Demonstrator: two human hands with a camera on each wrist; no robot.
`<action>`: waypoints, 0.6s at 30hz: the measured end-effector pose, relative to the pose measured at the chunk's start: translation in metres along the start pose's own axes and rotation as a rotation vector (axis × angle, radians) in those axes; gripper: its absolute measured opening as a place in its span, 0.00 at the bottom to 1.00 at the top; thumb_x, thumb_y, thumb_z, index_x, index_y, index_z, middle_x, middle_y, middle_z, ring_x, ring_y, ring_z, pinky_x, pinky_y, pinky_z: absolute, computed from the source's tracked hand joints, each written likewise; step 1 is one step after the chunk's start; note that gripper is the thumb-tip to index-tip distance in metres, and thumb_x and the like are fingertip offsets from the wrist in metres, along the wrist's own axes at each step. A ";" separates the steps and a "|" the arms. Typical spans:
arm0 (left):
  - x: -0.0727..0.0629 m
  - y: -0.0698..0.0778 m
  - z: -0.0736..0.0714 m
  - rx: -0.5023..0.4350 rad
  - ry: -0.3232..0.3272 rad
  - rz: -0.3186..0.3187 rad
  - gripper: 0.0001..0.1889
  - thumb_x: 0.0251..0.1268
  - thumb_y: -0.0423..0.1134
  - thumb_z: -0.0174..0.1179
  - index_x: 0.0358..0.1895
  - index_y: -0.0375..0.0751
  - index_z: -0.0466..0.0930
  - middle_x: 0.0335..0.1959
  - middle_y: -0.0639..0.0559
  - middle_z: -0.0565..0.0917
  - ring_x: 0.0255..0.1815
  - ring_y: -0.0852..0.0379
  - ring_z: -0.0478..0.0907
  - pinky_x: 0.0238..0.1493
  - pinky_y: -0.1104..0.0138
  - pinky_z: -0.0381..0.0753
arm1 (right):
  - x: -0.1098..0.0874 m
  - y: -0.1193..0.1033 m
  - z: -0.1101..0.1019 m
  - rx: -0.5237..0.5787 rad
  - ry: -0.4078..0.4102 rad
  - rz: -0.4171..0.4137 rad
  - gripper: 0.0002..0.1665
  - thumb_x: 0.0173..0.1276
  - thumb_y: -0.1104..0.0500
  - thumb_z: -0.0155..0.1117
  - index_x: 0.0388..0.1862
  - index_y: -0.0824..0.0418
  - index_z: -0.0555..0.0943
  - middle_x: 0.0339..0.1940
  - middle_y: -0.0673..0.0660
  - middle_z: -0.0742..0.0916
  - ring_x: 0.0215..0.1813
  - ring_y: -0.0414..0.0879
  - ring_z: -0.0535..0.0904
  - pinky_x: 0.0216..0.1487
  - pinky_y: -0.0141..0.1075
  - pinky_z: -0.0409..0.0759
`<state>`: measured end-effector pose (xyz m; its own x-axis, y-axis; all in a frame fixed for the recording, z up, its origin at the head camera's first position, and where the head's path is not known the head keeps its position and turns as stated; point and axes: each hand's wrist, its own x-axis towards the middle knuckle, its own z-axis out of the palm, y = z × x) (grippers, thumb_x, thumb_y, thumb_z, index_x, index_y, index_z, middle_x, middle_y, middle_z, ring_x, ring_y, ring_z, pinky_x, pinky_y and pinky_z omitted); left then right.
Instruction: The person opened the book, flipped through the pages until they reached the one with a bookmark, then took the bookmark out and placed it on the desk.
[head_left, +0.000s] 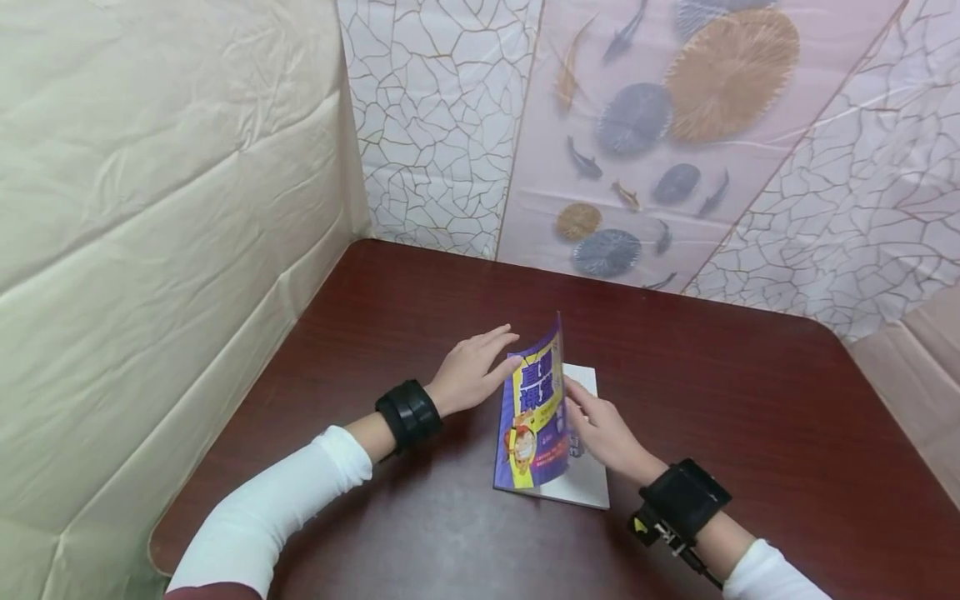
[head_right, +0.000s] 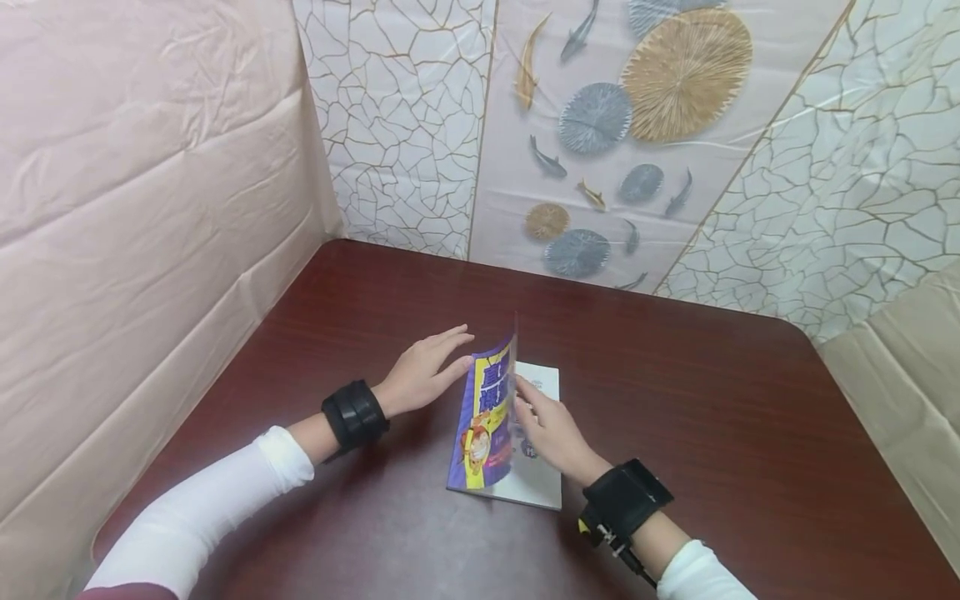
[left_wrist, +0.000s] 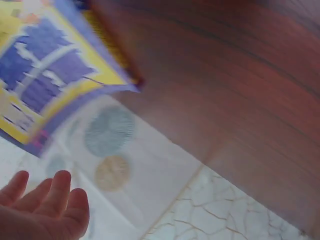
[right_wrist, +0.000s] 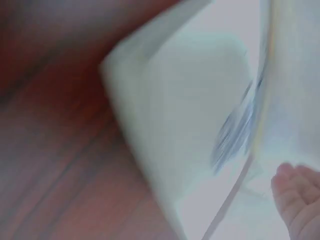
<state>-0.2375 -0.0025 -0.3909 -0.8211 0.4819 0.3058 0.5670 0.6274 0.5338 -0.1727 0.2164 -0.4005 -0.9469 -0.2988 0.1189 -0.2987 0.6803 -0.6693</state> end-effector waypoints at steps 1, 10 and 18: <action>-0.002 0.004 -0.002 -0.038 0.014 0.007 0.24 0.65 0.53 0.43 0.61 0.46 0.66 0.65 0.49 0.64 0.64 0.52 0.62 0.61 0.52 0.60 | 0.000 -0.006 0.004 -0.011 -0.009 -0.025 0.27 0.71 0.53 0.40 0.66 0.61 0.59 0.60 0.63 0.73 0.59 0.54 0.71 0.54 0.48 0.70; -0.019 0.021 -0.024 -0.040 0.118 0.198 0.15 0.62 0.43 0.50 0.49 0.43 0.76 0.58 0.49 0.73 0.62 0.52 0.66 0.60 0.56 0.63 | -0.002 -0.040 0.033 -0.344 -0.074 -0.305 0.33 0.68 0.50 0.45 0.68 0.61 0.54 0.70 0.57 0.59 0.69 0.48 0.57 0.62 0.45 0.62; -0.036 0.016 -0.023 0.266 -0.195 0.355 0.15 0.62 0.46 0.49 0.49 0.49 0.76 0.47 0.59 0.80 0.55 0.56 0.72 0.54 0.59 0.68 | -0.007 -0.047 0.046 -0.466 -0.115 -0.521 0.17 0.62 0.47 0.54 0.41 0.57 0.72 0.57 0.54 0.72 0.56 0.43 0.69 0.49 0.37 0.73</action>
<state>-0.2005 -0.0245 -0.3751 -0.5603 0.7845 0.2656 0.8282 0.5254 0.1952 -0.1464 0.1555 -0.4037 -0.6562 -0.7145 0.2426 -0.7535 0.6378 -0.1597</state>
